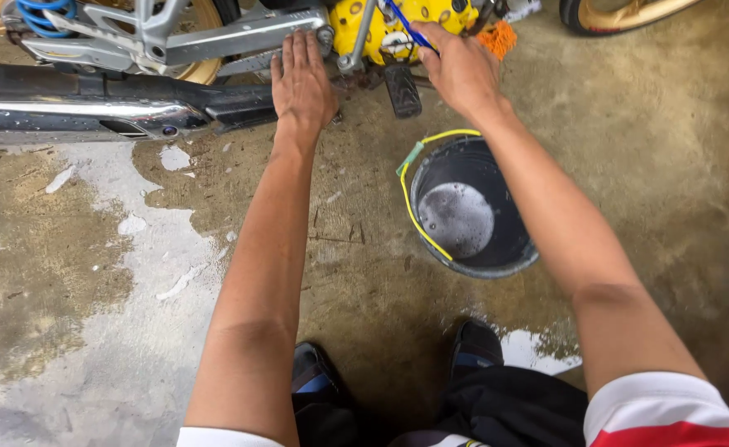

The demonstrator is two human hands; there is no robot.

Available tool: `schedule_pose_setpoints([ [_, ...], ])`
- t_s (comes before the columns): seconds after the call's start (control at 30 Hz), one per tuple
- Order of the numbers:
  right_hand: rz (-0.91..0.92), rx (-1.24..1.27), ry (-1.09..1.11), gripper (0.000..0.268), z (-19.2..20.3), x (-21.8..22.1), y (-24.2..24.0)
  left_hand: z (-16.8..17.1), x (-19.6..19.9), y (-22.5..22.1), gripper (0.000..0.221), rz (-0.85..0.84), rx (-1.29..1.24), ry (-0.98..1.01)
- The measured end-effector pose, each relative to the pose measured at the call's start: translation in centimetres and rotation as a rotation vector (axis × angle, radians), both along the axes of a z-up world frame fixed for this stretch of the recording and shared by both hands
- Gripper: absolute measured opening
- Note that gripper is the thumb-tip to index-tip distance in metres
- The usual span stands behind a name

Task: The person scrubs the lower frame and engine area of a yellow motorcycle using a blue brush and soapy water from a bucket. They repeatedly dip the brush into the bucket and scrub various parts of the motorcycle's undercarriage.

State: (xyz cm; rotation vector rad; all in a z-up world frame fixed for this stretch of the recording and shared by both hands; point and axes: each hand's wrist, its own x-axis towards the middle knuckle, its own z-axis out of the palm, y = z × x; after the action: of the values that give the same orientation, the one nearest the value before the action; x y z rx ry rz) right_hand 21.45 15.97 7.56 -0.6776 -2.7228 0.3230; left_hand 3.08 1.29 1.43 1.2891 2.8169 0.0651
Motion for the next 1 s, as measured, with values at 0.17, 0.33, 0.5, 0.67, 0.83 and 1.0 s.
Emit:
schedule_pose_setpoints([
  [0.17, -0.017, -0.298, -0.194, 0.015, -0.1, 4.9, 3.6, 2.3, 5.6, 2.2, 0.029, -0.155, -0.259, -0.03],
  [0.33, -0.123, -0.388, -0.67, 0.022, 2.9, 10.6, 5.0, 4.4, 13.0, 2.8, 0.021, -0.446, -0.566, -0.099],
  [0.5, -0.1, -0.483, -0.992, 0.018, -3.1, 14.0, 7.1, -3.2, 17.7, 4.2, 0.017, -0.753, -0.127, -0.203],
  [0.67, -0.107, -0.346, -0.955, 0.017, -15.7, 16.2, 7.0, -11.7, 19.0, 5.8, 0.038, -0.907, -0.225, -0.036],
  [0.83, -0.119, -0.123, -0.83, 0.02, -29.9, 19.3, 8.6, -18.5, 18.8, 7.1, 0.051, -0.868, -0.401, -0.108],
  [1.0, -0.243, -0.049, -0.872, 0.027, -23.3, 19.9, 6.8, -21.5, 19.1, 10.4, 0.041, -0.896, -0.395, 0.031],
])
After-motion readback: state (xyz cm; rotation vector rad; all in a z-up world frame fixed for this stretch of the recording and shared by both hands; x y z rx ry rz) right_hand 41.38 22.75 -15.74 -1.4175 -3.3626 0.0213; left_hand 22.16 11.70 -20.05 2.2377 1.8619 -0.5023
